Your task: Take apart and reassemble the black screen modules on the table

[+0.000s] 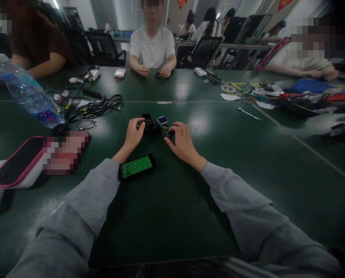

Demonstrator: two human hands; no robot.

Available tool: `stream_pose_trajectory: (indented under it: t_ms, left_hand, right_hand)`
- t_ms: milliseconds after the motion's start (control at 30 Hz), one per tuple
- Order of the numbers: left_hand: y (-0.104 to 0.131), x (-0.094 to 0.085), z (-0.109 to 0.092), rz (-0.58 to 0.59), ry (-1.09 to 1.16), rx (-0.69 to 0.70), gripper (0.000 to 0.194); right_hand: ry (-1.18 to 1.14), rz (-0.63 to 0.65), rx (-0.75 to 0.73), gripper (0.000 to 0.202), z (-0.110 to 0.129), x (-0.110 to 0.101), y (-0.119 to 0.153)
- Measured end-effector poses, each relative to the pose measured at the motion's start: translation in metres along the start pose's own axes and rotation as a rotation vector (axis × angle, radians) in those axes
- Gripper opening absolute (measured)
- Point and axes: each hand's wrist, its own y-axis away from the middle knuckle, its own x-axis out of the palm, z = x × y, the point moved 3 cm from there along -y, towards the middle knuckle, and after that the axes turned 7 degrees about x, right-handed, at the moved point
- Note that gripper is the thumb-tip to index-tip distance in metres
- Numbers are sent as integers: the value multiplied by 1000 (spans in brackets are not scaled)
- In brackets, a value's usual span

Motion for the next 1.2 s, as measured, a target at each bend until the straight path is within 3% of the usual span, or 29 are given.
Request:
stream_pose_trajectory:
  t_ms: [100, 200, 333, 500, 667, 833, 967, 1200]
  left_hand:
    - [-3, 0, 14, -50, 89, -90, 22]
    - [-9, -1, 24, -91, 221, -187, 21]
    - [-18, -10, 33, -101, 435, -456, 15]
    - [-27, -29, 45, -50, 714, -612, 14]
    - [-31, -51, 57, -237, 652, -512, 17]
    - [-36, -63, 63, -352, 456, -362, 17]
    - [-36, -64, 67, -360, 406, -358, 19]
    - [-33, -58, 56, -274, 315, -253, 15]
  right_hand:
    - [-127, 17, -70, 26, 25, -9, 8]
    - [-259, 132, -235, 22, 59, -15, 24]
    - [-306, 244, -432, 28, 100, -18, 46]
    - [-169, 334, -470, 36, 112, -9, 53]
    - [-145, 401, -437, 38, 103, 0, 47]
    - [-35, 286, -284, 45, 105, 26, 20]
    - [-89, 143, -65, 47, 109, 43, -5]
    - [-169, 216, -203, 31, 121, 42, 7]
